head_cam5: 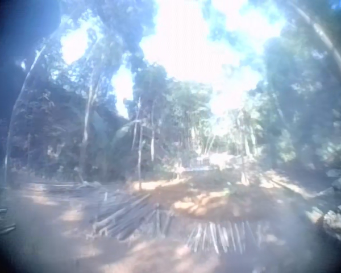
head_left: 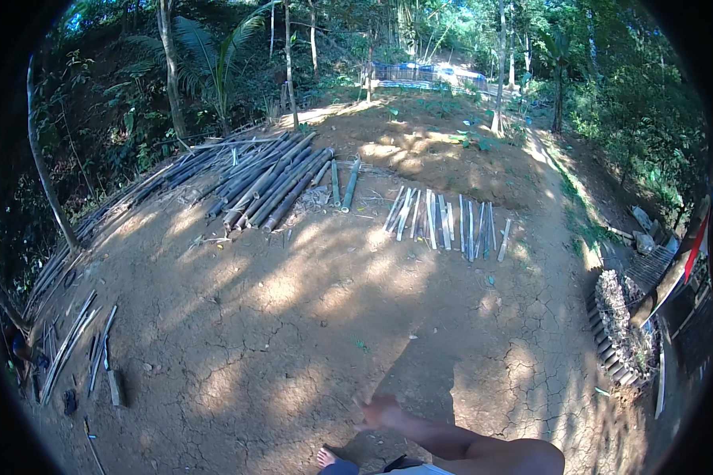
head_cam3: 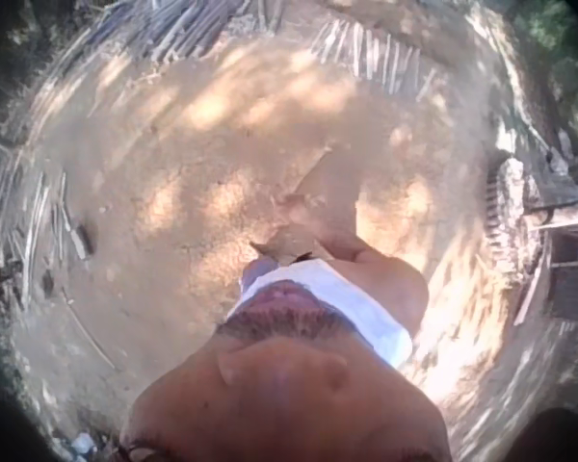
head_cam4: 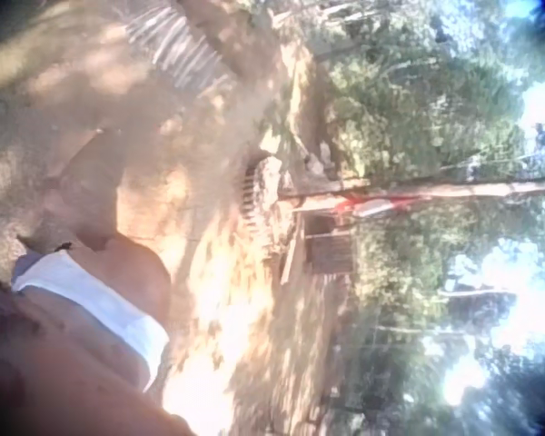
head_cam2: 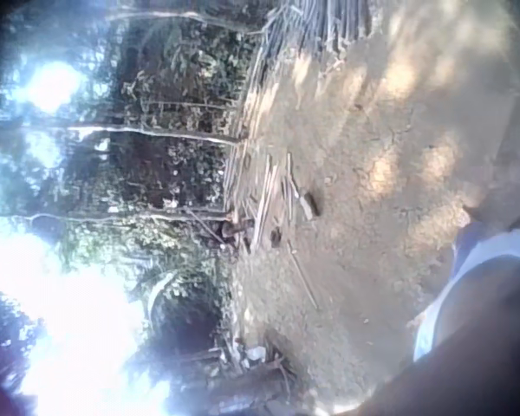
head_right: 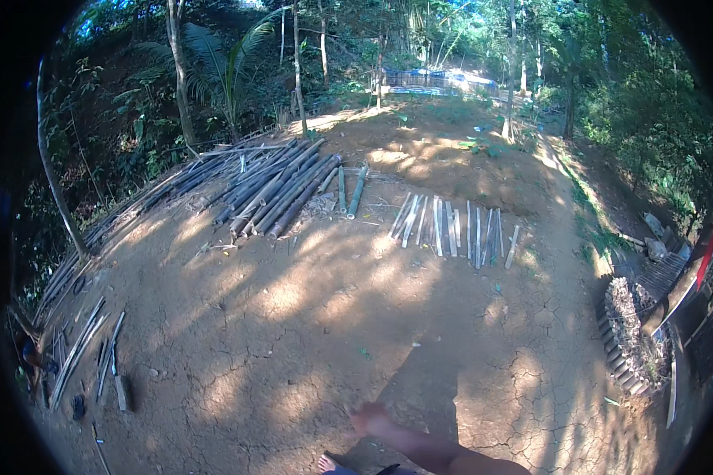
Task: The person walks around an outdoor yard area, picking up and carrying several long bamboo sticks from various piles by hand.
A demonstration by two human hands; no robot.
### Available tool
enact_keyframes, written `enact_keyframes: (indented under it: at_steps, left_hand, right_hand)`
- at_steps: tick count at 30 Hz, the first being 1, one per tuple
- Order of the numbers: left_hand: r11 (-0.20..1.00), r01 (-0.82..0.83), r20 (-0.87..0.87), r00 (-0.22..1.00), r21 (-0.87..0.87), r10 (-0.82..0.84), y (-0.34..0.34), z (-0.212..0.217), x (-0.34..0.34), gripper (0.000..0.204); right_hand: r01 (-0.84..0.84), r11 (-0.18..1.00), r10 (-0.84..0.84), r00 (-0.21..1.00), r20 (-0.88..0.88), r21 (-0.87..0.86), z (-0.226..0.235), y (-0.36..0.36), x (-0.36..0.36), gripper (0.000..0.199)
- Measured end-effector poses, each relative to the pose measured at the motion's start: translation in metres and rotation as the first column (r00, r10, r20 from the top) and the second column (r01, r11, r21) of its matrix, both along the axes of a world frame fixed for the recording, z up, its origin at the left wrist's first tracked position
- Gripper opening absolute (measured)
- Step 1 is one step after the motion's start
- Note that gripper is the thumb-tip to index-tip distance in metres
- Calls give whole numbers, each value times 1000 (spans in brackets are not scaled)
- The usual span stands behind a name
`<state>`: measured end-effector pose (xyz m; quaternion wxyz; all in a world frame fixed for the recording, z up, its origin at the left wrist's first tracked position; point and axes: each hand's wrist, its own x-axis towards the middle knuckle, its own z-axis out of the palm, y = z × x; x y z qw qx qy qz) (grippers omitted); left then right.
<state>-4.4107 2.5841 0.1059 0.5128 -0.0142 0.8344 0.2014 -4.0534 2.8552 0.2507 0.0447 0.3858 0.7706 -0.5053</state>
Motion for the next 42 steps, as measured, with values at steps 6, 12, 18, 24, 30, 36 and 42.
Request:
enact_keyframes:
  at_steps: [6, 12, 18, 24, 30, 36, 42]
  left_hand:
    - [981, 67, -177, 984, 181, -34, 198, 79, -191, 89]
    - [339, 582, -661, 723, 739, 201, 521, 229, -221, 25]
    - [-149, 978, -965, 174, 146, 197, 655, 338, -127, 51]
    - [116, 988, -992, 95, 104, 79, 727, 261, -273, 68]
    - [575, 50, -24, 998, 817, -52, 792, 256, -431, 57]
    - [612, -569, 800, 147, 549, -582, 911, 374, -393, 76]
    - [933, -268, 959, -82, 239, -270, 997, 278, -538, 97]
  right_hand:
    - [445, 895, -445, 895, -24, 24, -126, 85, -61, 50]
    - [800, 570, -815, 579, -9, -188, -40, 211, -167, 60]
    - [-24, 120, -968, 217, -123, -992, 5, 408, -349, 82]
    - [96, 325, -855, 454, -250, -941, 128, 537, -485, 87]
    - [350, 934, -356, 889, -287, -73, 38, 643, -535, 61]
    - [-379, 896, 390, 921, -1, 233, 12, 665, -729, 59]
    - [-655, 743, 655, 754, 53, 140, 33, 719, -846, 54]
